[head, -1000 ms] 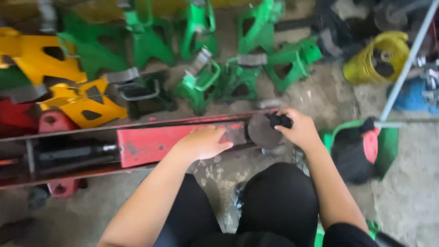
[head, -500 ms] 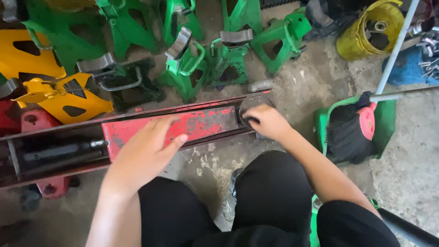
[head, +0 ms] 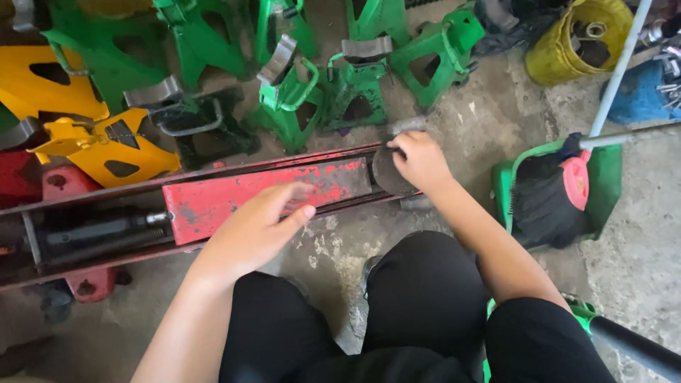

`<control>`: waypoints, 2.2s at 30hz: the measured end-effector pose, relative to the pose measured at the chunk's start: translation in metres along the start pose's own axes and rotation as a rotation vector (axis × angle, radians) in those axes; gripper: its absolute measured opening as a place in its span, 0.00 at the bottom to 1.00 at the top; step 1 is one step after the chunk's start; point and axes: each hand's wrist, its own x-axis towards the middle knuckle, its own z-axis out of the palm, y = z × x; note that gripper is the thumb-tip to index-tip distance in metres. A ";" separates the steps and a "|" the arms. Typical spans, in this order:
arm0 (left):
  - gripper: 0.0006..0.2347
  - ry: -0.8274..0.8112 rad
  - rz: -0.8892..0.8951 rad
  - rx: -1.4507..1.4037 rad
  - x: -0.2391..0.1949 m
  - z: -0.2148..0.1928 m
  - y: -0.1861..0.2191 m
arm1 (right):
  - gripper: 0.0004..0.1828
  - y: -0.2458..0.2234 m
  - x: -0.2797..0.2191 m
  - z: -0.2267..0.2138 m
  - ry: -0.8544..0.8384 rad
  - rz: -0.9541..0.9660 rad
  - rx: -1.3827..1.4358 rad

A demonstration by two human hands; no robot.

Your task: The person sits on the floor and uses a black cloth to wipe and clean a small metal part. They then place the part on a red metal rack and proceed to wipe the rack itself. Finally, they pick up a green metal jack stand and wipe it with the cloth.

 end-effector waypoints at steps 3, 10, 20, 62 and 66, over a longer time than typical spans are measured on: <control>0.19 0.039 0.039 -0.015 0.003 -0.001 -0.008 | 0.09 -0.001 -0.008 -0.005 -0.095 -0.148 0.157; 0.19 0.068 -0.041 -0.089 0.002 -0.008 -0.008 | 0.12 0.012 -0.025 -0.034 -0.370 -0.070 0.154; 0.20 0.026 -0.151 -0.123 0.010 -0.006 0.002 | 0.12 -0.004 0.001 0.011 -0.129 -0.093 0.152; 0.11 0.323 0.364 0.067 -0.163 -0.035 0.055 | 0.12 -0.017 -0.033 -0.023 -0.165 0.069 -0.028; 0.11 0.393 0.347 0.132 -0.186 -0.045 0.026 | 0.13 -0.020 -0.034 -0.017 -0.100 0.046 -0.007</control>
